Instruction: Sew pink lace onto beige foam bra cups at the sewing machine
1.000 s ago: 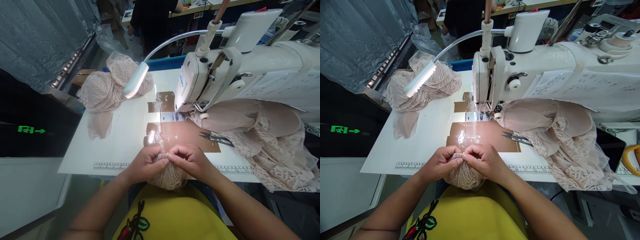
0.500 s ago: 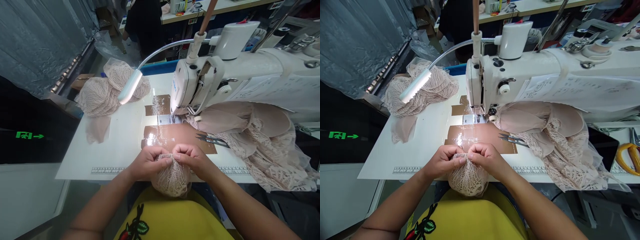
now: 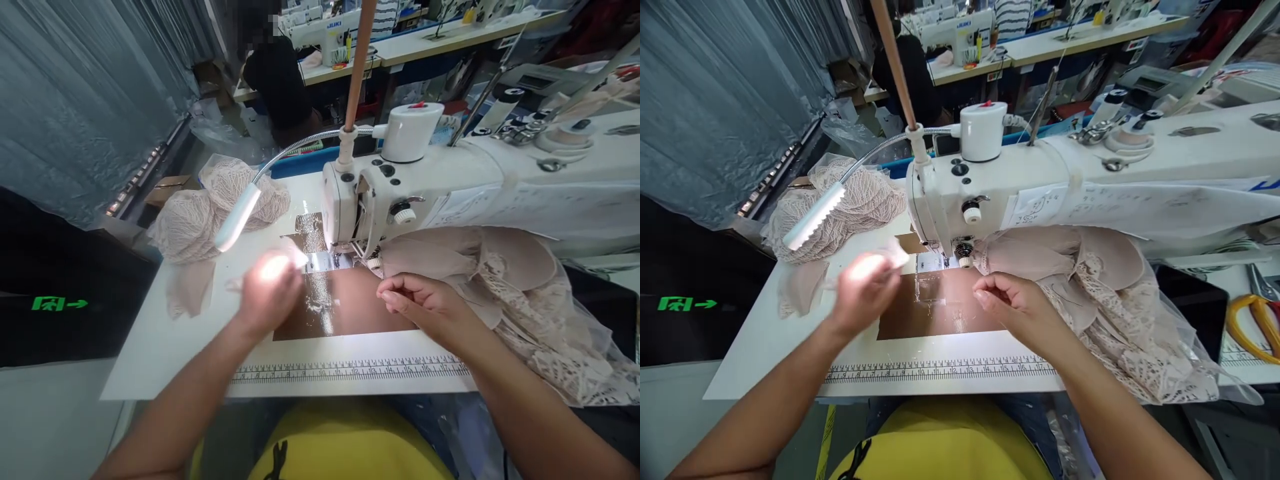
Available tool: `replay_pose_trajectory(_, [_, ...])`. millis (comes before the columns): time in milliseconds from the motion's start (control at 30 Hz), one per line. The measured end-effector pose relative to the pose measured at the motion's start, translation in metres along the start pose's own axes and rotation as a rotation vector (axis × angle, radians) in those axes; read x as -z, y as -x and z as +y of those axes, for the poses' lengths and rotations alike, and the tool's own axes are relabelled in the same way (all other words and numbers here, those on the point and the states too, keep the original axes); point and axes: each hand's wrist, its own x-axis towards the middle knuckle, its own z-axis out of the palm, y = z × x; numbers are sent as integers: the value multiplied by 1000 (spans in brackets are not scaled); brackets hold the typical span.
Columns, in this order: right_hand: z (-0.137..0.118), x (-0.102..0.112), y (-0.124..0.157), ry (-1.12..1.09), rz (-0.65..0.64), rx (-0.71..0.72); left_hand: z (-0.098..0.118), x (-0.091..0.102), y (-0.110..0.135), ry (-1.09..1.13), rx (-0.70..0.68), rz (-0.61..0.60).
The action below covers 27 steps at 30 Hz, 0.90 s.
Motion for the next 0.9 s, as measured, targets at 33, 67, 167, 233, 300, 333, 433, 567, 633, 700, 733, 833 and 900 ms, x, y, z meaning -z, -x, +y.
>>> replay_pose_trajectory(33, [-5,-2,-5,79,-26,32,11,-17,-4,-129,-81,-141])
replay_pose_trajectory(67, [-10,-5,-11,160,-51,66,22,-33,-6,-157,-108,-200])
replay_pose_trajectory(167, [-20,-17,-26,373,-94,161,49,-66,0,-200,-147,-275])
replay_pose_trajectory(233, [-17,-27,-33,482,-99,220,60,-71,8,-235,-179,-317])
replay_pose_trajectory(300, [-9,-38,-36,613,-107,257,64,-63,13,-256,-192,-368])
replay_pose_trajectory(333, [-4,-43,-37,689,-110,272,64,-55,13,-241,-195,-396])
replay_pose_trajectory(433, [8,-53,-37,904,-92,342,54,-23,5,2,-231,-596])
replay_pose_trajectory(567, [16,-56,-37,1024,4,439,32,5,-16,510,-199,-932])
replay_pose_trajectory(633, [18,-55,-38,1050,41,477,23,1,-21,531,-180,-777])
replay_pose_trajectory(700, [18,-53,-39,1081,63,493,16,-15,-21,426,-218,-563])
replay_pose_trajectory(733, [18,-53,-40,1097,62,486,14,-26,-18,358,-242,-493])
replay_pose_trajectory(833, [16,-52,-44,1129,39,417,7,-52,-8,186,-287,-427])
replay_pose_trajectory(900, [15,-52,-46,1142,30,373,4,-61,-4,95,-290,-406])
